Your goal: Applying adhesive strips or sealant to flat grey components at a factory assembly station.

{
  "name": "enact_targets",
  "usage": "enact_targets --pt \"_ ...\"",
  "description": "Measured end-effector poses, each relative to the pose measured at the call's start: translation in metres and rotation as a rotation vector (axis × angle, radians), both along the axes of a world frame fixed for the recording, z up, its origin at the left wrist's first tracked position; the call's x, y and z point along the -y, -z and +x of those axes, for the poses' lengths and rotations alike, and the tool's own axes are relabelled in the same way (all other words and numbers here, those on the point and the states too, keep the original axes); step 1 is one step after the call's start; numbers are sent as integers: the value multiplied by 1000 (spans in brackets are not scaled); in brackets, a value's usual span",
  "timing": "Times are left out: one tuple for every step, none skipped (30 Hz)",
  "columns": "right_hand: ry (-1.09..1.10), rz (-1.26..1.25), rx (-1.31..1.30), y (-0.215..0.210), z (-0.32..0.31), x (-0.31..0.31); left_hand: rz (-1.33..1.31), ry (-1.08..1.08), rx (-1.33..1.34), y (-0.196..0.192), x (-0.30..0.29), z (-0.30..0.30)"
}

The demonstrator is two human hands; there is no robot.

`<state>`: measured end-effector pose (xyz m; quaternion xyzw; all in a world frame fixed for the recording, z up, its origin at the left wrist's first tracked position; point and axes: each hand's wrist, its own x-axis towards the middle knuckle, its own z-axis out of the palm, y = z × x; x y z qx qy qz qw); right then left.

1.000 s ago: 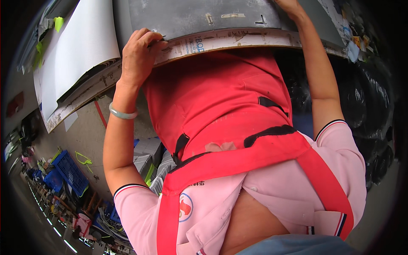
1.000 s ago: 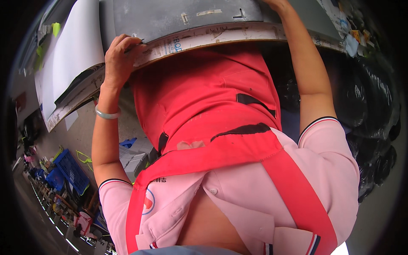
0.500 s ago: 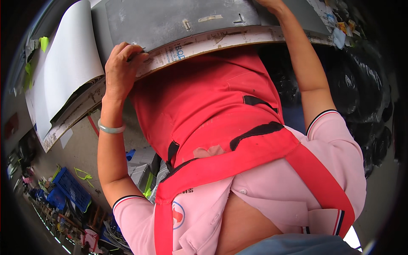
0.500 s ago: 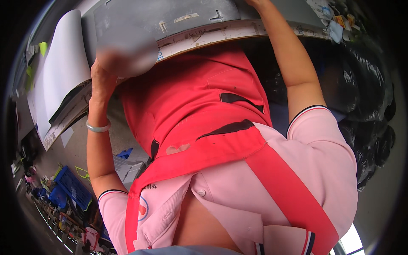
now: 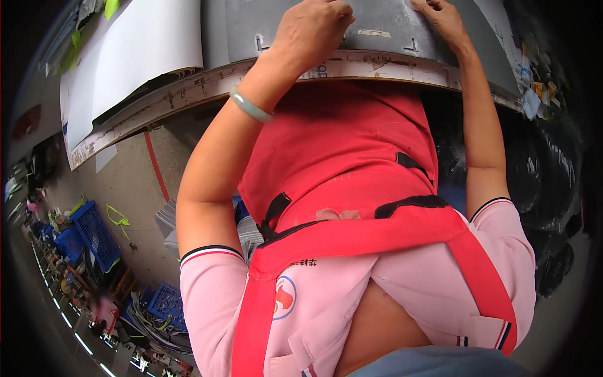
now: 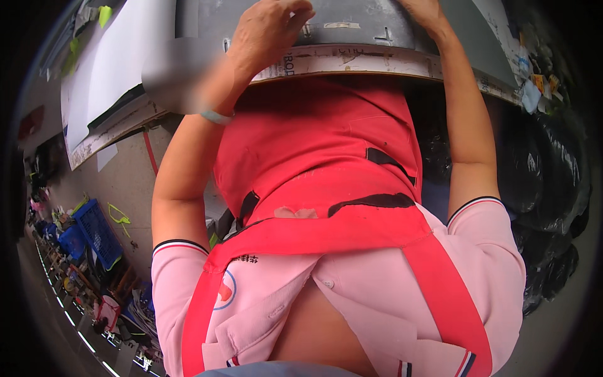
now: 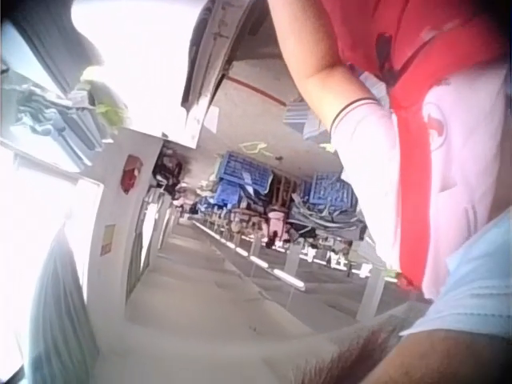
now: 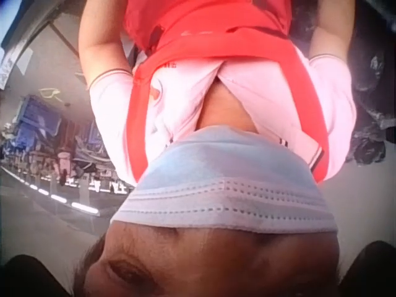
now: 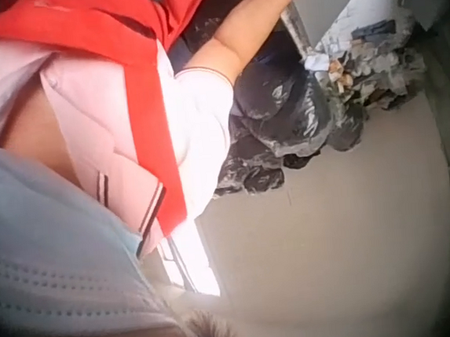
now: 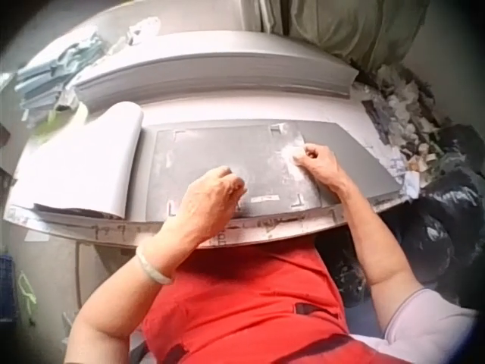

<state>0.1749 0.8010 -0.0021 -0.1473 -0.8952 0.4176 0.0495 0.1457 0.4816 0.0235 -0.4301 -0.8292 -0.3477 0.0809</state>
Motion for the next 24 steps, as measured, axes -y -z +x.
enact_targets --pt "-9 -15 -1 0 -3 2 -88 0 17 8 -14 -5" --pt "8 3 -12 0 -4 8 -141 -74 -2 17 -26 -6" --pt "-11 -3 -20 4 -7 -6 -210 -66 -55 31 -34 -11" --pt "-51 -15 0 13 -4 -37 -129 -76 -128 39 -46 -11" --pt "-88 -28 22 21 0 -53 -48 -84 -199 44 -53 -11" --pt "32 -83 -150 23 3 -36 -53 -87 -197 48 -47 -12" --pt "44 -71 -146 19 11 -30 -50 -88 -214 48 -48 -11" --pt "26 8 -194 14 19 -24 -41 -86 -231 49 -47 -10" --pt "11 102 -240 4 29 -23 -52 -93 -245 47 -47 -10" --pt "-103 -25 -223 4 34 -13 -65 -108 -279 45 -42 -9" --pt "-154 -166 -102 -4 42 8 -66 -119 -256 44 -36 -8" --pt "-204 -145 -52 -15 51 32 -115 -160 -261 46 -32 -8" --pt "-174 13 -11 -27 62 49 -219 -185 -196 38 -33 -5" --pt "-237 81 -36 -33 70 48 -240 -177 -169 30 -37 -3" --pt "-310 142 -59 -35 76 48 -269 -176 -142 29 -38 -3" --pt "-301 149 -52 -36 79 47 -262 -167 -137 31 -40 -4" --pt "-316 170 -88 -36 82 47 -242 -164 -146 33 -41 -4" --pt "-335 191 -125 -36 83 47 -223 -166 -156 32 -43 -4" --pt "-336 192 -123 -35 84 48 -221 -166 -154 31 -44 -3" --pt "-354 224 -122 -35 85 50 -228 -160 -143 30 -45 -3" --pt "-373 255 -122 -35 85 51 -236 -157 -133 30 -45 -2" --pt "-377 254 -122 -35 85 51 -237 -160 -131 31 -44 -1" --pt "-408 274 -135 -34 84 51 -225 -164 -145 32 -44 -1" --pt "-442 293 -151 -35 83 52 -214 -170 -159 33 -43 -1"
